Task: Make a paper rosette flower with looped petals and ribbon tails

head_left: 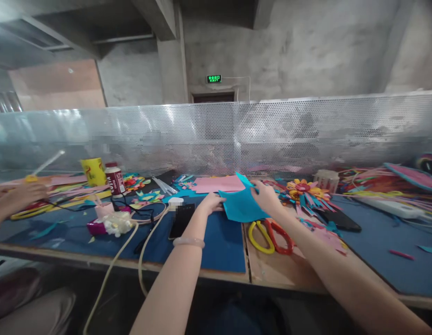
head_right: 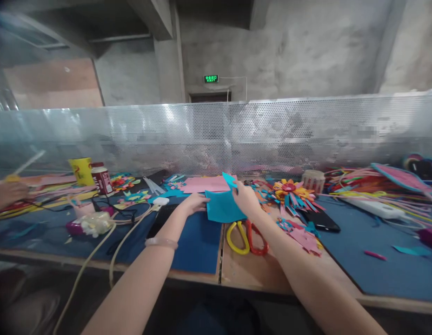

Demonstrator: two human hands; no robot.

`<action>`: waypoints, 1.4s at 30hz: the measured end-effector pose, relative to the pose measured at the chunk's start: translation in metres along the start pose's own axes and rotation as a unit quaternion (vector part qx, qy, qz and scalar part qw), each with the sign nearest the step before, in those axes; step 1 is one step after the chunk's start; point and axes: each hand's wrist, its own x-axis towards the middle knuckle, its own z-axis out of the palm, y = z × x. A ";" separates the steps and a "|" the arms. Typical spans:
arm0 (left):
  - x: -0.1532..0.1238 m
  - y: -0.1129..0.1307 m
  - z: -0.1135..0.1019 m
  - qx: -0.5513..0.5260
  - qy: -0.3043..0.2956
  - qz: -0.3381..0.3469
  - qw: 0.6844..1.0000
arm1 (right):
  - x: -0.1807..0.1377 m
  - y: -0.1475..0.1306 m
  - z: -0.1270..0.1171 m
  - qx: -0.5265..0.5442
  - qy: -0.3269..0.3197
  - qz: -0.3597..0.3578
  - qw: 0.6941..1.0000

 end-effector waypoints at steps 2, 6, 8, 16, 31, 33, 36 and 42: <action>0.002 -0.001 0.003 0.008 0.007 0.002 1.000 | -0.010 -0.009 0.017 -0.036 -0.038 0.010 0.999; 0.001 0.001 0.012 0.016 0.016 0.004 1.000 | -0.024 -0.023 0.039 -0.067 -0.091 0.028 0.993; -0.002 0.001 0.018 0.017 0.008 0.008 1.000 | -0.029 -0.027 0.042 -0.059 -0.108 0.024 0.992; -0.003 0.001 0.022 0.032 0.030 0.080 0.996 | -0.034 -0.037 0.038 0.091 -0.092 -0.045 0.991; -0.002 0.015 0.026 0.010 0.052 0.300 0.952 | 0.000 0.042 0.003 0.489 -0.107 0.129 0.856; -0.003 0.016 0.026 0.003 0.056 0.307 0.950 | -0.001 0.038 0.005 0.520 -0.116 0.129 0.836; -0.003 0.016 0.026 -0.012 0.058 0.311 0.949 | -0.003 0.033 0.008 0.548 -0.117 0.131 0.818; -0.006 0.017 0.028 -0.016 0.046 0.303 0.952 | -0.003 0.033 0.007 0.567 -0.114 0.144 0.803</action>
